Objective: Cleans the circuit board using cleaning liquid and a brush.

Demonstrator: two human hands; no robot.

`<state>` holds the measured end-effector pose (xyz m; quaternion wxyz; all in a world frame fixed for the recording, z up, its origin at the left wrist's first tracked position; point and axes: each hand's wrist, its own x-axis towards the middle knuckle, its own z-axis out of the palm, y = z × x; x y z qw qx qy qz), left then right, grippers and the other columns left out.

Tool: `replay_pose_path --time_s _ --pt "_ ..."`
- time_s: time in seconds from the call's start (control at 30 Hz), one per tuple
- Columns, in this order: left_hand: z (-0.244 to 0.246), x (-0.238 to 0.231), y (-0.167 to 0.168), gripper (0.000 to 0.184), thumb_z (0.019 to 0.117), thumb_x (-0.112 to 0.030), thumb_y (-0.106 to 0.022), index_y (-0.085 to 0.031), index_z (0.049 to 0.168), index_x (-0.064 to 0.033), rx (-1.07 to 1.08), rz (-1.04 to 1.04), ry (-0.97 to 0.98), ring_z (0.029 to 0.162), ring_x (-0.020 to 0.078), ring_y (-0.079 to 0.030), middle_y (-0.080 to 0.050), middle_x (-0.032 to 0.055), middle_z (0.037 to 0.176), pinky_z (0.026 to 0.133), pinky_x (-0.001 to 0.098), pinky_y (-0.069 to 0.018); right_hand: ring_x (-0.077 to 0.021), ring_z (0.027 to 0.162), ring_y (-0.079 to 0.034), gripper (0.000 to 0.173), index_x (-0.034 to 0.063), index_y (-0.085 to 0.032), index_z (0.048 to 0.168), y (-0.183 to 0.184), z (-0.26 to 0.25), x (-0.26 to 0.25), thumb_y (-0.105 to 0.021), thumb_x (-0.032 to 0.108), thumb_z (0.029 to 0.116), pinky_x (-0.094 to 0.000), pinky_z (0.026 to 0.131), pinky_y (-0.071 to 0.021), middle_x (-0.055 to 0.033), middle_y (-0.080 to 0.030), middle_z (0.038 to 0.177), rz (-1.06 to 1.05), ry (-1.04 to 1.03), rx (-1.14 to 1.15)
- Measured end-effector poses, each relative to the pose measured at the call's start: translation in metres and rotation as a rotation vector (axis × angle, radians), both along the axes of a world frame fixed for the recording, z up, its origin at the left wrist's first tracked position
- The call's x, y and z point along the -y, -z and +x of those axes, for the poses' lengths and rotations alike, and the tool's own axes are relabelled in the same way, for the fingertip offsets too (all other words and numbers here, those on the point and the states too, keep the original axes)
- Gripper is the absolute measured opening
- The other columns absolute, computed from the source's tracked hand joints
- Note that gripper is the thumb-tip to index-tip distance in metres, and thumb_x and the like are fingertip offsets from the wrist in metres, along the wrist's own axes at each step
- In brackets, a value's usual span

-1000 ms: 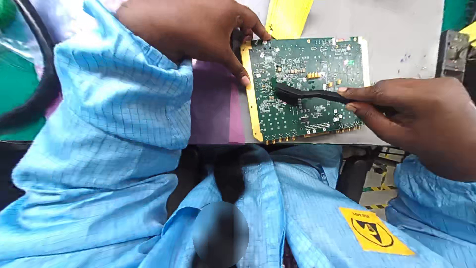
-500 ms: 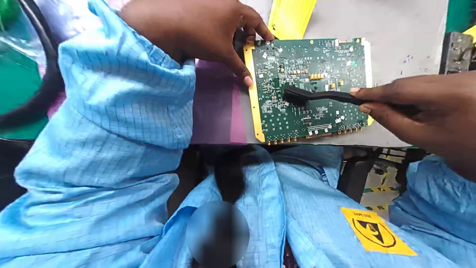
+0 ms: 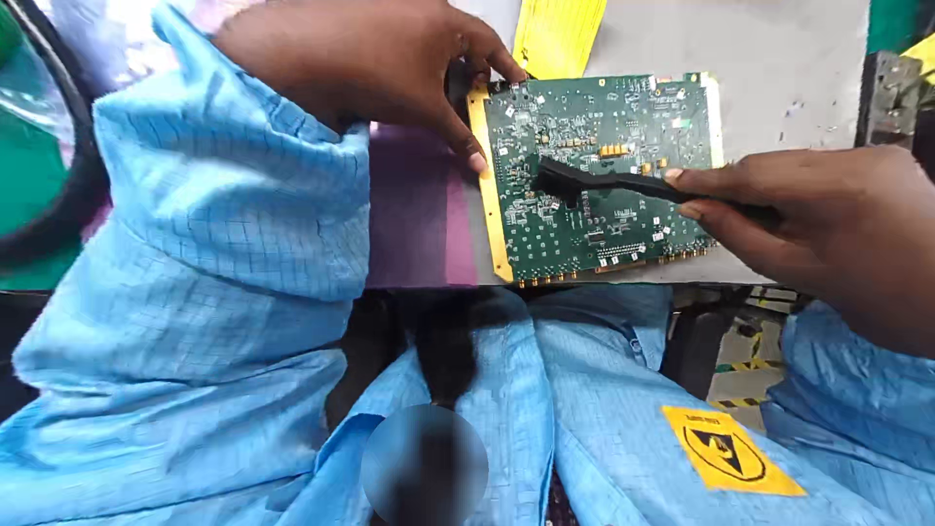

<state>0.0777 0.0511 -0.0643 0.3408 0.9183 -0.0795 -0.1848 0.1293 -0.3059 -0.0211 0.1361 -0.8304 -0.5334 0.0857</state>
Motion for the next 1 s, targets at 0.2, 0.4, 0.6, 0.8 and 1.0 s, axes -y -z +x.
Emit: replay_pose_path --time_s 0.2,0.4,0.6,0.8,1.0 --pt "0.000 0.003 -0.003 0.073 0.0735 -0.020 -0.090 -0.060 0.140 -0.0179 -0.015 0.016 -0.005 0.110 0.0179 -0.059 -0.063 0.0056 0.121 0.095 0.0437 -0.0476 -0.0134 0.066 -0.063 0.032 0.0221 -0.072 0.126 -0.001 0.011 0.028 -0.053 0.034 0.1042 -0.0399 0.057 -0.0509 -0.0031 -0.072 0.089 -0.023 -0.008 -0.055" --pt "-0.001 0.005 -0.005 0.074 0.0727 -0.019 -0.091 -0.060 0.140 -0.0171 -0.003 0.036 -0.009 0.114 0.0225 -0.059 -0.063 0.0090 0.126 0.098 0.0486 -0.0463 -0.0275 0.066 -0.063 0.032 0.0146 -0.073 0.126 -0.004 -0.010 -0.009 -0.051 0.027 0.1053 -0.0492 0.055 -0.0464 -0.0127 -0.072 0.088 -0.032 0.024 0.061" --pt "0.000 0.001 -0.001 0.074 0.0725 -0.020 -0.090 -0.059 0.140 -0.0164 -0.001 -0.018 0.004 0.110 0.0152 -0.061 -0.065 0.0048 0.122 0.097 0.0389 -0.0496 -0.0095 0.074 -0.063 0.031 0.0184 -0.072 0.127 0.003 0.009 0.031 -0.055 0.032 0.1047 -0.0335 0.065 -0.0522 -0.0048 -0.073 0.095 0.078 0.052 -0.027" --pt "0.000 -0.001 0.002 0.074 0.0717 -0.022 -0.089 -0.060 0.140 -0.0187 -0.014 -0.044 -0.005 0.108 0.0125 -0.061 -0.065 0.0027 0.121 0.096 0.0354 -0.0493 -0.0054 0.076 -0.064 0.032 0.0217 -0.072 0.128 0.007 0.015 0.049 -0.057 0.036 0.1038 -0.0305 0.068 -0.0519 -0.0011 -0.074 0.099 0.082 0.079 -0.074" --pt "-0.001 -0.001 0.006 0.077 0.0675 -0.024 -0.089 -0.061 0.139 -0.0146 0.013 -0.094 -0.002 0.100 0.0074 -0.061 -0.065 0.0016 0.112 0.089 0.0253 -0.0500 -0.0104 0.068 -0.064 0.033 0.0182 -0.072 0.127 0.019 0.018 0.034 -0.057 0.035 0.1030 -0.0355 0.059 -0.0532 -0.0023 -0.073 0.092 0.064 0.009 -0.043"
